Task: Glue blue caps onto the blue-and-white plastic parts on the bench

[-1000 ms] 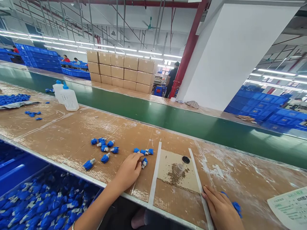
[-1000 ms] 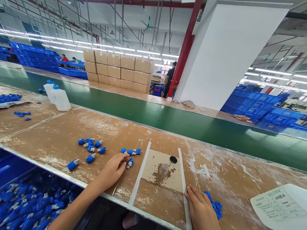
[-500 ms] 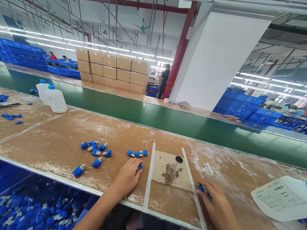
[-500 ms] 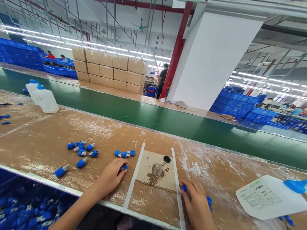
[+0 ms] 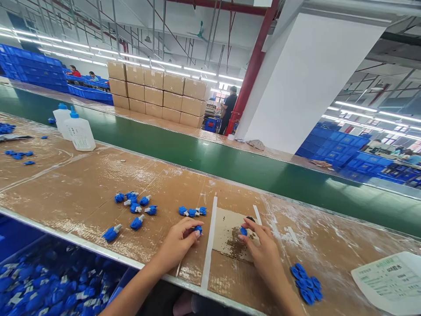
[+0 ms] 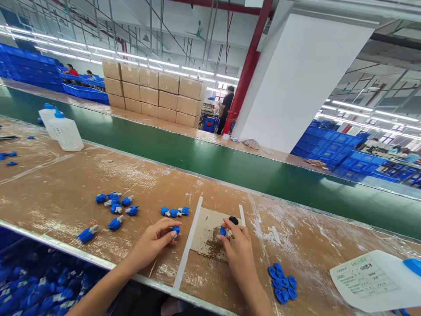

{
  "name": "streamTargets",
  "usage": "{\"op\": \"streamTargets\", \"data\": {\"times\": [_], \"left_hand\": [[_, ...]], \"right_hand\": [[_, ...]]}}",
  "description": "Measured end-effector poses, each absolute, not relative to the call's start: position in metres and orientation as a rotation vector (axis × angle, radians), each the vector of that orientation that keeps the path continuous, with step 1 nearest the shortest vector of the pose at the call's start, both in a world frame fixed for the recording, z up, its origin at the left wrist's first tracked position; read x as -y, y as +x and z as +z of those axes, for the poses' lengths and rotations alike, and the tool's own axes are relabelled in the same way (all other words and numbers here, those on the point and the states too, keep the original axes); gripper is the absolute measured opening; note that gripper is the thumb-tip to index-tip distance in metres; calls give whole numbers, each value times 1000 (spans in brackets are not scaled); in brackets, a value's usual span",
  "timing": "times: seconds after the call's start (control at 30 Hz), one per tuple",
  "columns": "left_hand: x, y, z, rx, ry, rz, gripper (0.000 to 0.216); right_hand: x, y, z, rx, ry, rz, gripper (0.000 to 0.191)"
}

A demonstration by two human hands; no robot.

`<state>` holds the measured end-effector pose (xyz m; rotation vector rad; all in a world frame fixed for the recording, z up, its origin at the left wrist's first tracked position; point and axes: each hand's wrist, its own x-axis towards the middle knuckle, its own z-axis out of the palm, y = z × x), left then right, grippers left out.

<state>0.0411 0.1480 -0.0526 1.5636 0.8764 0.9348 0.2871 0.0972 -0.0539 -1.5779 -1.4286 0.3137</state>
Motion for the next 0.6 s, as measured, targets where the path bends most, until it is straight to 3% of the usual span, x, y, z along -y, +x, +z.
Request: {"op": "streamTargets", "data": {"times": [0.23, 0.43, 0.6], "left_hand": [[-142, 50, -54, -713, 1347, 931, 22], [-123, 68, -50, -517, 1040, 895, 40], [-120, 68, -47, -499, 1022, 873, 44]], "right_hand": [[-82, 258, -56, 1161, -1442, 629, 51], [-66, 216, -63, 611, -881, 1158, 43], [-64, 201, -67, 534, -750, 1227, 43]]}}
